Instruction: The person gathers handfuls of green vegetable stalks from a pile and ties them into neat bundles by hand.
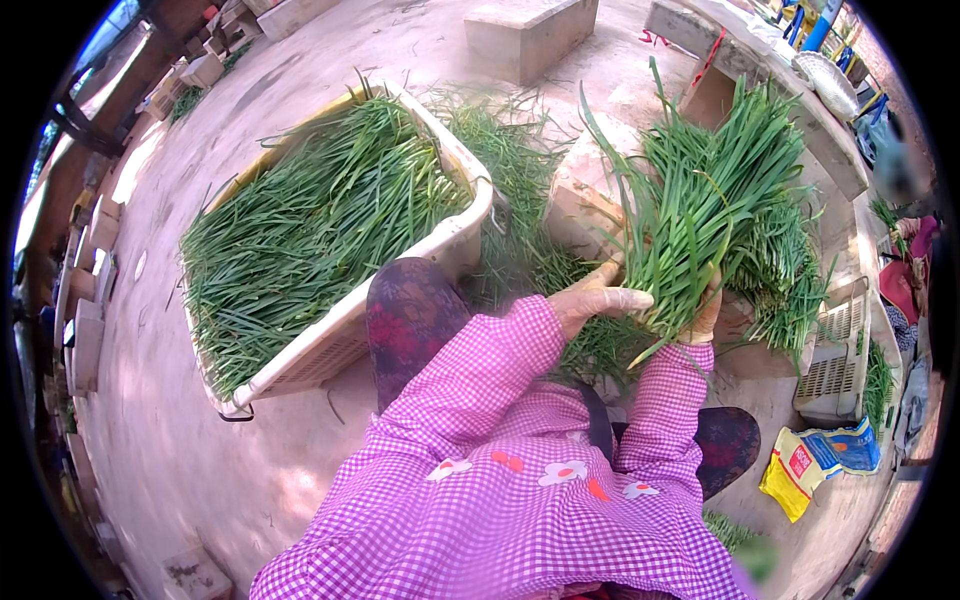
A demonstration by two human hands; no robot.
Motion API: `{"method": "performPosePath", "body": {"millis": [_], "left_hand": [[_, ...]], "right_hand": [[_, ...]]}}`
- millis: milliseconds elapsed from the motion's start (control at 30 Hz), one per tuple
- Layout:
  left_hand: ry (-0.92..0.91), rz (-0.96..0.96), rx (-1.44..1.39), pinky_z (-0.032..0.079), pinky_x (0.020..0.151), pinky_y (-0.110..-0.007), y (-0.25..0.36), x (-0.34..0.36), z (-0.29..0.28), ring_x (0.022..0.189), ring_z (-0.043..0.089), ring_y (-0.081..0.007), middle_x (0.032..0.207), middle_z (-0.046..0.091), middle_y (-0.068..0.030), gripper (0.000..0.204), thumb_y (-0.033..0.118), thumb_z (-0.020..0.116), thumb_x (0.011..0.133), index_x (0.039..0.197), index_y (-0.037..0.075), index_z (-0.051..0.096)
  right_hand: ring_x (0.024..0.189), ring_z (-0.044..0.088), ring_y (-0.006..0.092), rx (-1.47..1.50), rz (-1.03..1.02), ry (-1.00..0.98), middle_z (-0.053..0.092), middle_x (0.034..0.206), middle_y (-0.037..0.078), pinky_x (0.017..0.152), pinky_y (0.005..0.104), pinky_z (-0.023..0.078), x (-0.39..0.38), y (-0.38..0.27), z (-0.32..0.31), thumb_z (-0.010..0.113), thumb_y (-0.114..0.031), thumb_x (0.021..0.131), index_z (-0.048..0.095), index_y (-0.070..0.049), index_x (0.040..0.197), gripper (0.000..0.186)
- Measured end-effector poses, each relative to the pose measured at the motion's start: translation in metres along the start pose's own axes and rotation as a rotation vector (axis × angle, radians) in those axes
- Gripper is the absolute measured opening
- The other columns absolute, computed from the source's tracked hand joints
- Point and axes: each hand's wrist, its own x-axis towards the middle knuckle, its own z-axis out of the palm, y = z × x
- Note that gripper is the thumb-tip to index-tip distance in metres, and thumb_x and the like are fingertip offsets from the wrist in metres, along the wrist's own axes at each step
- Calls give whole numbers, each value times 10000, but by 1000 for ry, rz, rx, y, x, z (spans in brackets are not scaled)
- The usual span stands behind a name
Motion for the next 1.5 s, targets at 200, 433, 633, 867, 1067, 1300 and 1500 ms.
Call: {"method": "performPosePath", "body": {"millis": [200,433,633,867,1067,1300,1500], "left_hand": [[14,72,-339,519,877,-344,-41,50,-33,1013,622,-212,1097,629,-87,552,127,693,797,1291,12,473],[297,7,-373,563,806,-402,-117,82,-90,908,660,-258,1039,659,-128,392,111,643,834,1198,-10,560],[237,24,-419,571,770,-345,-88,62,-70,892,668,-212,1055,666,-105,353,166,625,898,1208,10,562],[145,54,-333,584,783,-360,-86,62,-66,924,671,-216,1047,670,-95,367,21,650,833,1189,3,559],[259,-104,-354,592,742,-375,-94,66,-84,788,694,-248,901,686,-143,269,-65,623,767,1035,-64,603],[306,-120,-190,557,788,-433,-95,65,-73,869,669,-242,994,668,-107,361,-19,619,751,1111,-15,601],[431,-62,-68,529,694,-374,-117,71,-77,781,641,-204,953,656,-62,375,-42,614,719,1084,44,611]], "right_hand": [[913,621,141,-499,281,39,633,1103,70,788,283,516,29,5,33,570,-509,911,552,-9,1236,597],[1221,455,173,-786,275,10,506,1333,75,1024,310,356,-6,50,-7,572,-453,935,395,-38,1416,659],[1200,474,196,-1002,171,-72,508,1313,120,1012,323,385,-5,71,-7,730,-208,827,265,-33,1450,796],[1121,553,177,-949,144,-83,589,1235,101,954,302,428,0,65,-26,716,-155,810,368,-30,1399,696],[980,606,139,-701,274,172,650,1119,62,873,268,473,-3,38,-35,608,24,796,532,-8,1289,500],[1083,545,162,-661,233,88,579,1216,73,952,295,436,-5,61,-34,669,-46,831,430,-6,1361,583],[1057,613,361,-1208,224,146,623,1138,240,915,380,481,2,90,-38,743,-159,744,336,9,1398,789]]}}
